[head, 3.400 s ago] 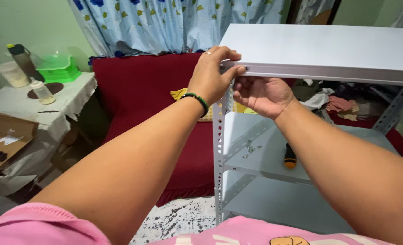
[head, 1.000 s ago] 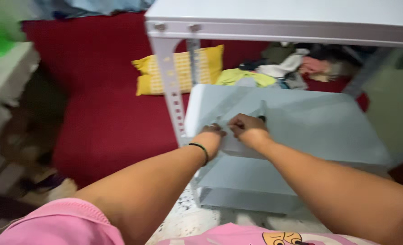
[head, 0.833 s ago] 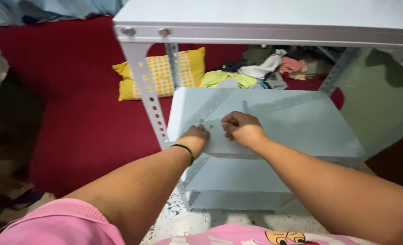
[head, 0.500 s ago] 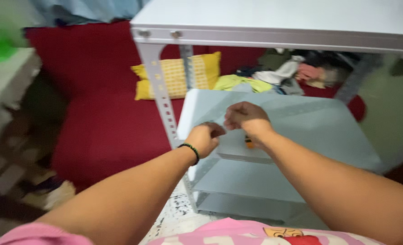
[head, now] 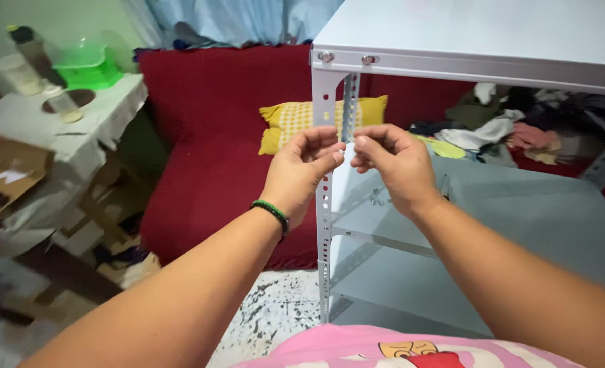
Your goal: The person assembles a white metal shelving unit by attaching corner brackets and tightening screws with a screwdriver. They place brackets on the top corners of the frame and secure them to the vertical supports.
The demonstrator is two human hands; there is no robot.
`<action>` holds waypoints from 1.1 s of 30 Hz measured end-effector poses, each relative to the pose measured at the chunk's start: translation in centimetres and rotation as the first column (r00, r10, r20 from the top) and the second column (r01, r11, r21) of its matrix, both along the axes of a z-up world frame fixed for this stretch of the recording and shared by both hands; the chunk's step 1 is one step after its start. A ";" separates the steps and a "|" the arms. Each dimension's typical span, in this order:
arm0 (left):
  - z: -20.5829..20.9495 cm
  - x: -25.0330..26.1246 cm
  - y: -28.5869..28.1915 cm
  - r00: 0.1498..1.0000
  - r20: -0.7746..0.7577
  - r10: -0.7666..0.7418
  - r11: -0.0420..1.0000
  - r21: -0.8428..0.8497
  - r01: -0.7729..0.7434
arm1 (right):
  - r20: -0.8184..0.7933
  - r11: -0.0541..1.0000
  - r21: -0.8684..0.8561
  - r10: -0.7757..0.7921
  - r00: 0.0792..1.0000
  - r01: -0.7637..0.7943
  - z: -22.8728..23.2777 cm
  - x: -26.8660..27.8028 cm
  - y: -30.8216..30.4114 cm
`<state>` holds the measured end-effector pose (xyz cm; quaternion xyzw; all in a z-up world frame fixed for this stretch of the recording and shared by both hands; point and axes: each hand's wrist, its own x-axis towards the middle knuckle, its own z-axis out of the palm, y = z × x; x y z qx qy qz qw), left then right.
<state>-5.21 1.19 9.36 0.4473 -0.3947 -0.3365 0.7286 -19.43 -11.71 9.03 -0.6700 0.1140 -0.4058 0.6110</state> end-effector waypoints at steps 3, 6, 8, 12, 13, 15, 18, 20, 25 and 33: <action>0.7 0.4 -0.2 0.998 0.068 0.001 0.993 -0.114 0.006 | 0.012 0.987 -0.160 0.007 1.000 -0.005 1.3 0.6 2.9; 2.0 1.8 0.2 0.961 0.269 0.065 0.998 -0.018 -0.063 | -0.020 0.987 -0.124 -0.102 0.995 0.099 2.9 1.7 5.0; 2.7 2.6 0.4 0.946 0.315 0.073 0.997 -0.031 -0.067 | -0.008 0.970 -0.199 -0.145 0.989 0.140 3.4 2.3 6.0; 3.9 4.0 0.6 0.924 0.377 0.062 0.998 -0.025 -0.057 | 0.027 0.955 -0.212 -0.208 0.978 0.209 4.4 3.5 7.5; 4.1 4.4 0.5 0.926 0.373 0.051 0.997 -0.074 -0.026 | 0.030 0.938 -0.248 -0.244 0.969 0.243 4.6 3.9 7.7; 4.0 4.7 0.4 0.934 0.357 0.016 0.987 -0.158 0.043 | 0.025 0.898 -0.309 -0.321 0.947 0.313 4.8 4.1 8.3; 4.0 5.5 -0.1 0.938 0.345 0.023 0.975 -0.216 0.056 | 0.014 0.846 -0.375 -0.402 0.915 0.378 5.4 5.1 8.8; 3.9 5.7 -0.8 0.957 0.289 0.015 0.950 -0.303 0.077 | 0.021 0.813 -0.413 -0.443 0.896 0.412 5.8 5.5 8.9; 3.2 8.0 -3.6 0.937 0.300 0.177 0.967 -0.231 -0.109 | 0.075 0.842 -0.311 -0.440 0.895 0.440 6.2 6.8 7.7; 2.7 9.5 -7.2 0.929 0.367 -0.045 0.981 -0.158 0.110 | -0.033 0.818 -0.335 -0.507 0.861 0.469 5.6 7.6 6.3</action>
